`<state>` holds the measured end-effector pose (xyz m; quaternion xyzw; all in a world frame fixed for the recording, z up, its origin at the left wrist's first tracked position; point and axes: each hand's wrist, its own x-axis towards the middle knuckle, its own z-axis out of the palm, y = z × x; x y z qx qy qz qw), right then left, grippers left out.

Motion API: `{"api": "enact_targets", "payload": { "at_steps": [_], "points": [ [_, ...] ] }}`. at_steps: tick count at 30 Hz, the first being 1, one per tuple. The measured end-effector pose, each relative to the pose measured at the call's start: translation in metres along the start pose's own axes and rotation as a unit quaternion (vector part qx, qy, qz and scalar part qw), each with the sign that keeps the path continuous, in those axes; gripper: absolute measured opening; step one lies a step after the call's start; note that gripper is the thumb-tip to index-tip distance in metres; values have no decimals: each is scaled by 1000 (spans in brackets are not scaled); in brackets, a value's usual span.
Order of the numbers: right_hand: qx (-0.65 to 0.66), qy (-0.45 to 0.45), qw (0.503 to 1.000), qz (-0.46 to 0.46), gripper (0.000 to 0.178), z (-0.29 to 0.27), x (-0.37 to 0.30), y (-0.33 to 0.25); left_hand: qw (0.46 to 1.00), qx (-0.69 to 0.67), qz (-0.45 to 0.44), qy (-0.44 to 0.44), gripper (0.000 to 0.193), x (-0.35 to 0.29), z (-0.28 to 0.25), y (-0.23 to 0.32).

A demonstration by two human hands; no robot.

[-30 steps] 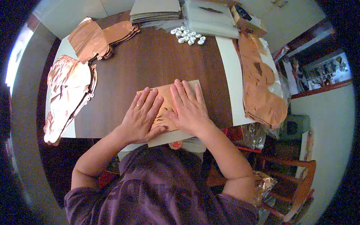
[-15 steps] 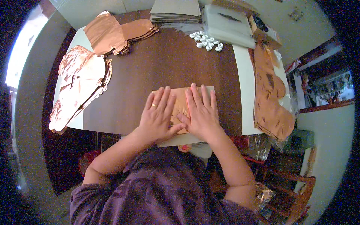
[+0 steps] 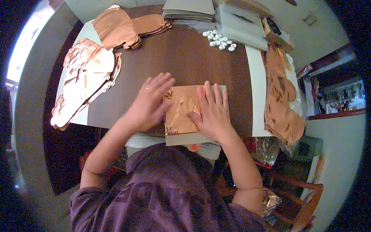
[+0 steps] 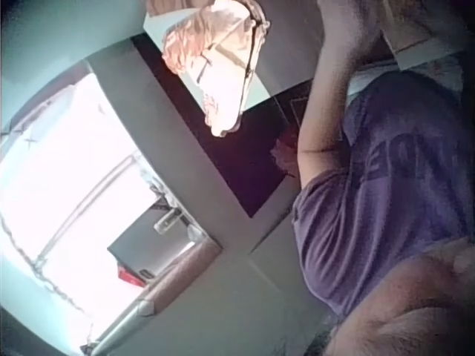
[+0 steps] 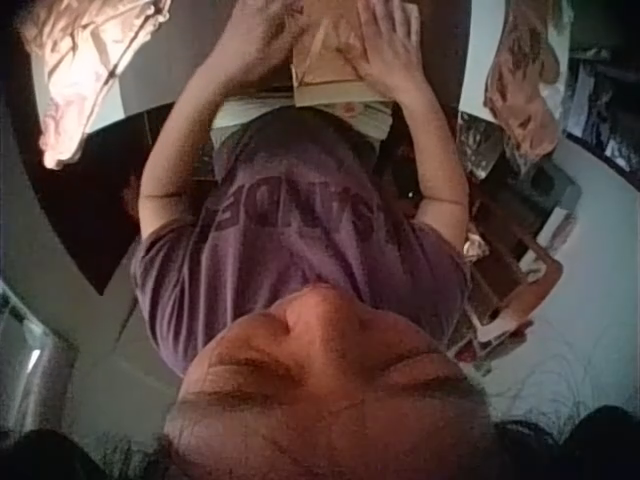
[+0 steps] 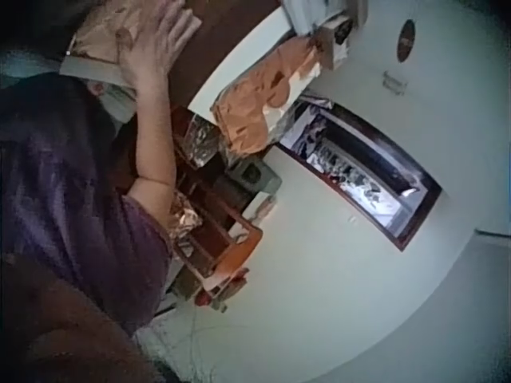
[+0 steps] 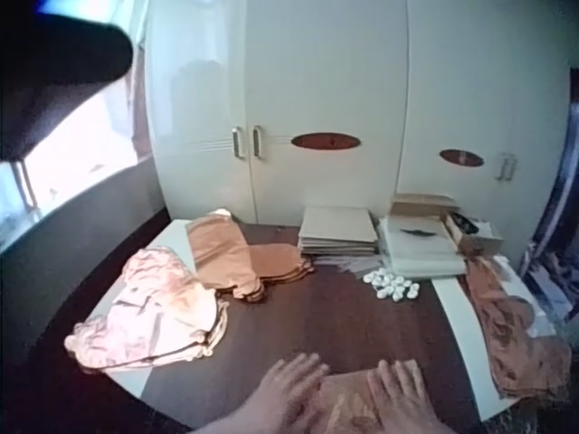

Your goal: The person is folding foil balloons and placing them into plastic sleeves along with cardboard backing.

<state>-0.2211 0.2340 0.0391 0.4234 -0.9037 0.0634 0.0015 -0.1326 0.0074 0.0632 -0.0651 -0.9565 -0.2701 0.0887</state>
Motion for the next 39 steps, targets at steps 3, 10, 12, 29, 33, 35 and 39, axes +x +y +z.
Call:
{"api": "enact_targets", "payload": {
  "at_steps": [3,10,12,29,33,35,39],
  "points": [
    [2,5,1000,-7,80,5,0,2,995,59,74,22,66,3,33,31],
    [19,14,1000,-3,80,3,-2,2,988,152,19,8,87,-15,51,8],
    [23,13,1000,2,80,0,-2,1,988,154,18,-2,89,-17,47,6],
    [99,51,991,79,75,6,-1,-3,979,158,129,4,100,4,30,0],
    [256,284,914,134,42,-22,-32,6,983,119,134,-52,100,3,20,-6],
    [242,212,919,230,24,-34,-71,7,980,115,140,-80,98,3,13,-7],
    [295,64,890,341,24,-12,-133,-3,976,97,160,-109,96,7,5,4]
  ]
}}
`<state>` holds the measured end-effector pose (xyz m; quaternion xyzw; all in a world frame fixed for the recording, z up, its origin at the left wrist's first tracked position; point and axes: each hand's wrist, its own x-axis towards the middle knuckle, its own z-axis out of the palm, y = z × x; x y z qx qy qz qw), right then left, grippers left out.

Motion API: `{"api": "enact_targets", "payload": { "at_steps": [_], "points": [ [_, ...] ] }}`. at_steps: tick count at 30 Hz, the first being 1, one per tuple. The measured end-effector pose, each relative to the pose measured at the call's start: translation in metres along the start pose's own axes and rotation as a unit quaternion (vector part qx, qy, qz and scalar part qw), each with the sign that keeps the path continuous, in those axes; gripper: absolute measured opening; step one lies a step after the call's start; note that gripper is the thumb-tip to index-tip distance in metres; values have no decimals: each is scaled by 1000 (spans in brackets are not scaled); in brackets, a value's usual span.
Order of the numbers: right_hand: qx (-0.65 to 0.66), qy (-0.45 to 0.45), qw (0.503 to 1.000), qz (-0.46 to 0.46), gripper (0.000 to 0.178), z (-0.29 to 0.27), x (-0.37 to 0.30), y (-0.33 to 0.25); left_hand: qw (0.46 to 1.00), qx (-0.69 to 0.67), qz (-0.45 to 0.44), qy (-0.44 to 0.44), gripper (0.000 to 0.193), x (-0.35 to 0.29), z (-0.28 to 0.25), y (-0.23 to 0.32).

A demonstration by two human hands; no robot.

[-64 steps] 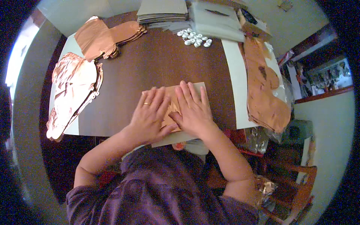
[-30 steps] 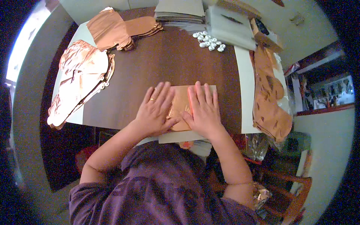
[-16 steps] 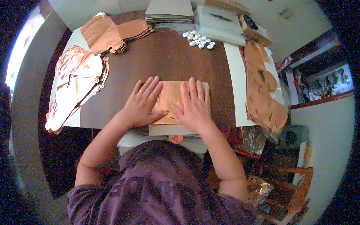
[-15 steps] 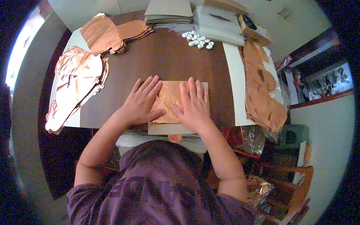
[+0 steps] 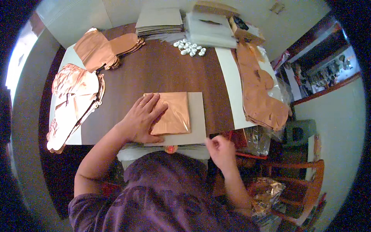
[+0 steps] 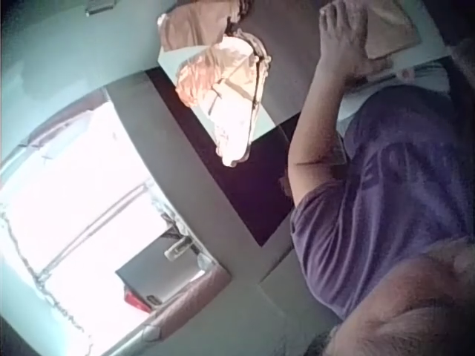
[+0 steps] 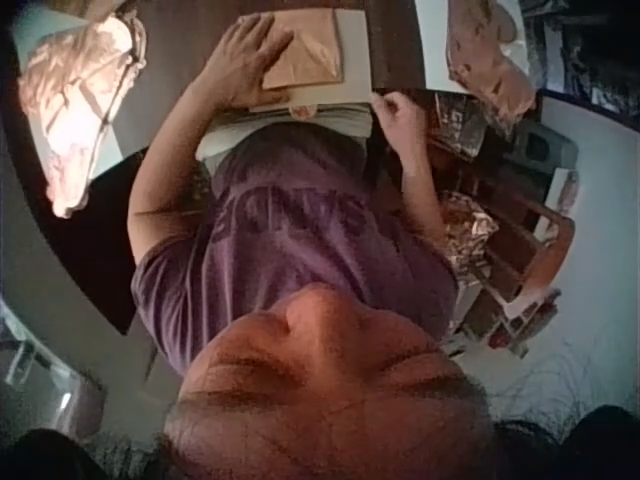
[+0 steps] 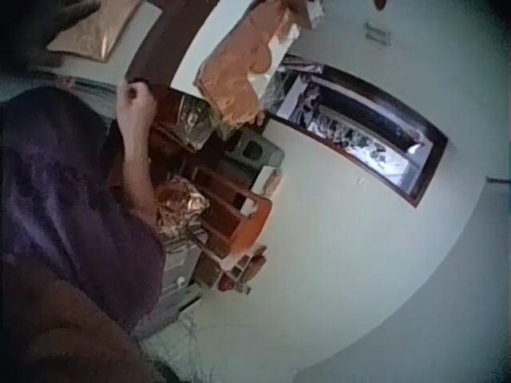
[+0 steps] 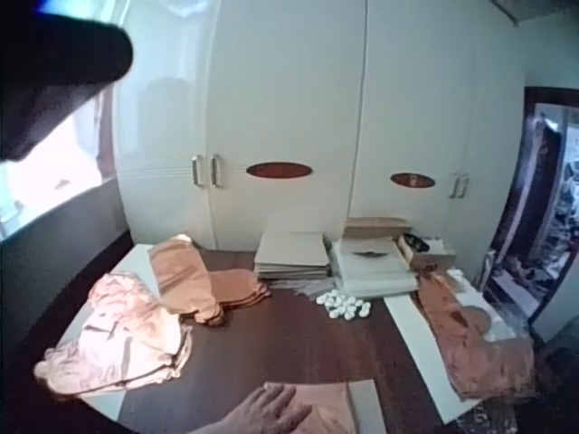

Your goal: The person is folding foil balloons and placing them into plastic sleeves along with cardboard backing.

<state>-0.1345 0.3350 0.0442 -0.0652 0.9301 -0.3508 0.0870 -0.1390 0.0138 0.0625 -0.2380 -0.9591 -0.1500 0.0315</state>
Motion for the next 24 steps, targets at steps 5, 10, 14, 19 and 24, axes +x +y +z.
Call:
{"api": "enact_targets", "payload": {
  "at_steps": [5,10,14,19,24],
  "points": [
    [562,-120,803,158,22,37,-1,10,1000,-1,19,-2,88,-11,-8,13],
    [497,-139,847,125,25,27,6,2,999,20,27,-16,84,-30,-11,14],
    [505,-156,838,135,25,16,12,-5,996,24,86,5,73,-34,-4,16],
    [455,-156,867,128,25,12,13,-12,990,75,115,20,48,-36,0,24],
    [313,-172,929,94,28,-41,10,-3,992,62,105,22,61,-41,-2,17]
  ]
}}
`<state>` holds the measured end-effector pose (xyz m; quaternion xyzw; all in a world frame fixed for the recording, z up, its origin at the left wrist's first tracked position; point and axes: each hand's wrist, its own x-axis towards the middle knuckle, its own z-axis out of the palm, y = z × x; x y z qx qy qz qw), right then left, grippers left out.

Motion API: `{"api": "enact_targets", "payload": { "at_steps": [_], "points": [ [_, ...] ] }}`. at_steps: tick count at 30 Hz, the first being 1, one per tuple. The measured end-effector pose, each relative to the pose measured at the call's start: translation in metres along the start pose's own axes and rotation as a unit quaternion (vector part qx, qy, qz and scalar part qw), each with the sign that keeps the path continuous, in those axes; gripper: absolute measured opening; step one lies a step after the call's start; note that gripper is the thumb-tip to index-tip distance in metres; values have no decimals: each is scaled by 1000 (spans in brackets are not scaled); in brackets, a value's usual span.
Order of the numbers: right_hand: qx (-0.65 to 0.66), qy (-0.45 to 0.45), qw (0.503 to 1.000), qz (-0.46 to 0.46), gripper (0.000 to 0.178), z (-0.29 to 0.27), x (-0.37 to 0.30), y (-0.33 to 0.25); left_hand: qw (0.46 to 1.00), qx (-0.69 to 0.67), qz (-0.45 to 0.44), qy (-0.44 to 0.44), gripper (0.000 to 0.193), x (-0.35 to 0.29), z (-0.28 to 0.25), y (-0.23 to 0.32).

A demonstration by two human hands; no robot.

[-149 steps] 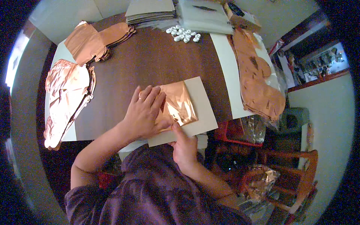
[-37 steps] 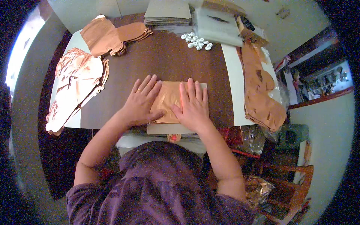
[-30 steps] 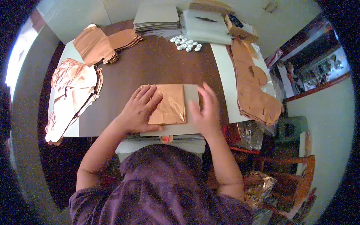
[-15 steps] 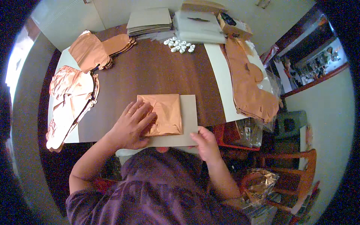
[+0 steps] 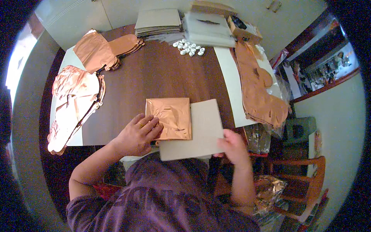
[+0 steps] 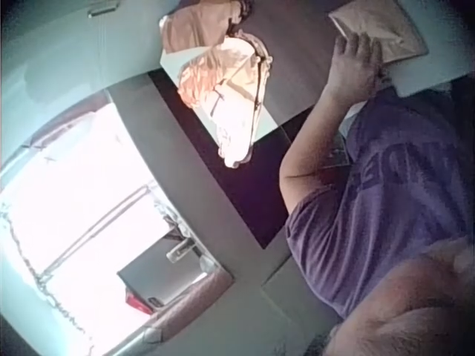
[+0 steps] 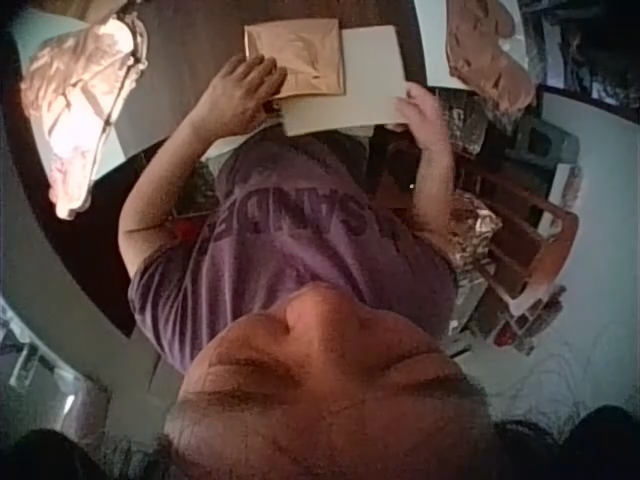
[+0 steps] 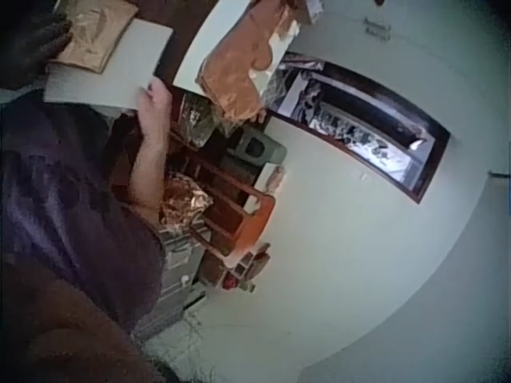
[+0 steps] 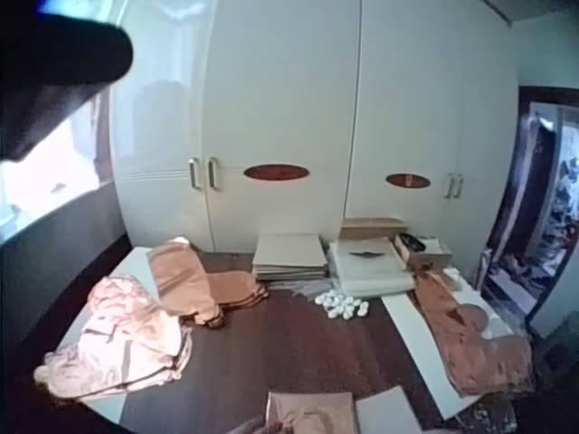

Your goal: The person is folding foil balloons and placing them into plastic sleeves along with cardboard backing.

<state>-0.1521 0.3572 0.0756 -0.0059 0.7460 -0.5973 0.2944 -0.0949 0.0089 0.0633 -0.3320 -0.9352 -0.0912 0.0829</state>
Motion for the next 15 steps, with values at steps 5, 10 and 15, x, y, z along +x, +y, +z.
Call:
{"api": "enact_targets", "payload": {
  "at_steps": [5,10,15],
  "points": [
    [-83,76,993,-39,30,-115,-40,-22,998,-39,-39,8,68,-9,9,5],
    [-2,254,958,-136,26,-91,29,-47,996,-14,-64,54,63,-13,27,13],
    [-242,153,953,-96,18,-44,130,-28,995,24,-57,75,51,-17,36,17]
  ]
}}
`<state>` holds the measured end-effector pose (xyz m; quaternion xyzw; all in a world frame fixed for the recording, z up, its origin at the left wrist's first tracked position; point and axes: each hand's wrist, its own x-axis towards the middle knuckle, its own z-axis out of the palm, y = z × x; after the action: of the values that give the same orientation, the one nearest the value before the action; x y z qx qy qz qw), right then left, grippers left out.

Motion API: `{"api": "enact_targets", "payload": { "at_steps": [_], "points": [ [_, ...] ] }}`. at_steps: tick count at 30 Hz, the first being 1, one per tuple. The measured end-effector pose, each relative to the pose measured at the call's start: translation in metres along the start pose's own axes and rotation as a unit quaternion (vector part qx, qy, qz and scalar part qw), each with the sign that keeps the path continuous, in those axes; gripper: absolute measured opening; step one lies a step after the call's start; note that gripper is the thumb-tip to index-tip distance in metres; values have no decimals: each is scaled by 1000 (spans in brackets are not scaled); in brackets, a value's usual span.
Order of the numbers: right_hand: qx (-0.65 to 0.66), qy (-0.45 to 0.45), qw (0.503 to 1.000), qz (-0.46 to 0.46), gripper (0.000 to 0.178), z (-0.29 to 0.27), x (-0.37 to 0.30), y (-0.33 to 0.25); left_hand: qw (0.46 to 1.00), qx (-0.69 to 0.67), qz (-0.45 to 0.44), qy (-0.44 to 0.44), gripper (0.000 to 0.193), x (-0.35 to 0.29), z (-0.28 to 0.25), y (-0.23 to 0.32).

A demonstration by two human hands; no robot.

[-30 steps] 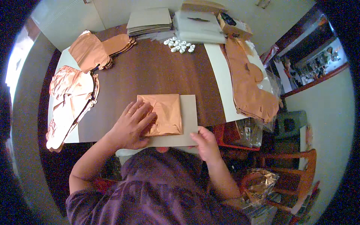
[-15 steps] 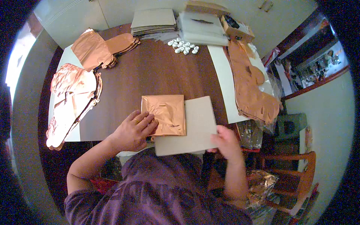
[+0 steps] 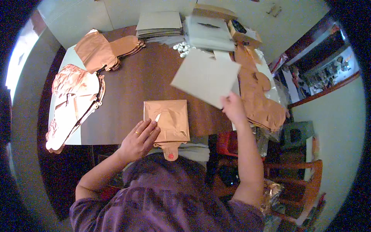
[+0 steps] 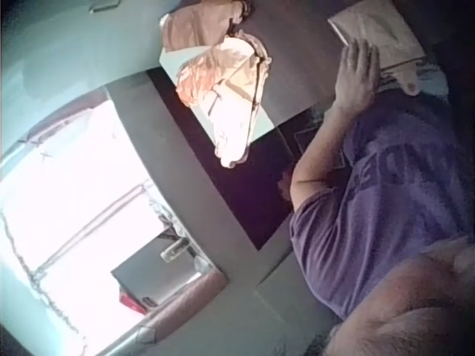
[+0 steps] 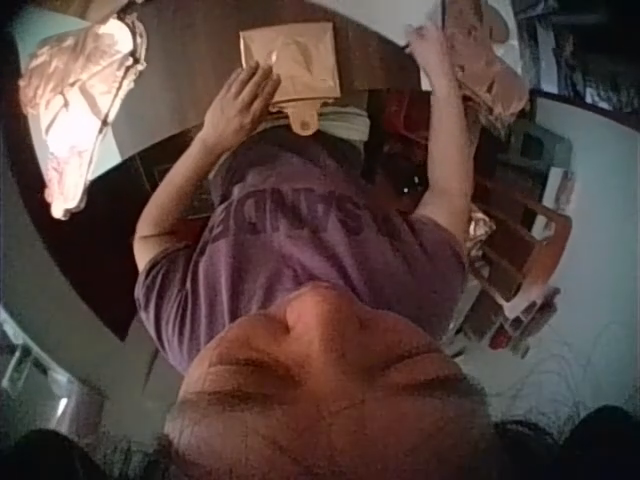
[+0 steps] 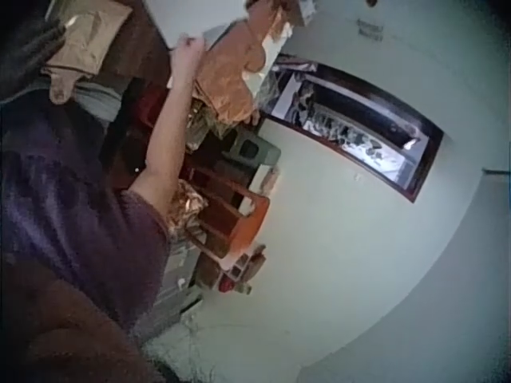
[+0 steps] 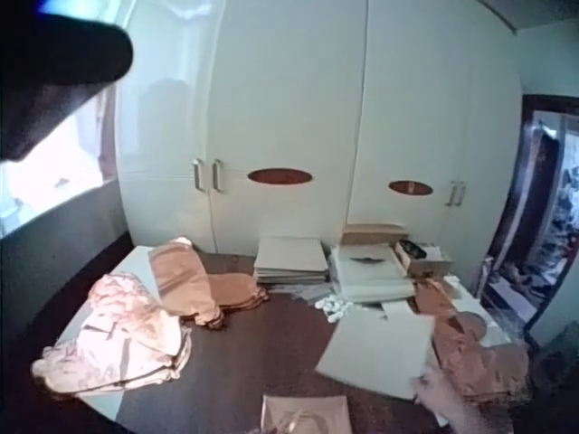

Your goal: The person is folding foil balloons and placing them into plastic sleeves along with cardboard backing.

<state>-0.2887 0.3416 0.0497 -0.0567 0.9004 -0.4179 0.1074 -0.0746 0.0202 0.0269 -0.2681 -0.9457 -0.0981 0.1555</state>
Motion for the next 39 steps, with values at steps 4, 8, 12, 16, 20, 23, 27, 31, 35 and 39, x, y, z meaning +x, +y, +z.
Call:
{"api": "enact_targets", "payload": {
  "at_steps": [4,8,12,16,20,23,27,31,35,39],
  "points": [
    [-146,-272,951,1,22,30,-13,-59,998,-8,-26,49,50,-6,6,0],
    [-201,-332,921,-24,24,40,-32,-91,998,4,-46,47,48,-1,-3,-5],
    [-240,-369,897,-47,26,40,-27,-88,996,-63,-57,20,48,6,-13,-13],
    [-340,-305,882,-118,30,42,-28,-99,990,-125,-61,6,53,10,-20,-24],
    [-199,-26,954,-225,20,44,-30,-111,986,-147,-78,12,63,2,-30,-25],
    [-180,17,872,-455,30,77,-15,-106,981,-158,-111,21,75,-11,-34,-28],
    [-202,-58,841,-499,46,123,9,-102,974,-122,-178,63,86,-17,-25,-22],
    [-231,-130,836,-481,47,138,13,-91,961,-167,-205,76,92,-14,-23,-23],
    [-229,-98,858,-449,48,131,-6,-82,966,-199,-157,41,87,-7,-27,-39],
    [-218,-88,862,-450,47,128,-7,-78,993,-106,-44,41,70,1,-26,-46]
  ]
}}
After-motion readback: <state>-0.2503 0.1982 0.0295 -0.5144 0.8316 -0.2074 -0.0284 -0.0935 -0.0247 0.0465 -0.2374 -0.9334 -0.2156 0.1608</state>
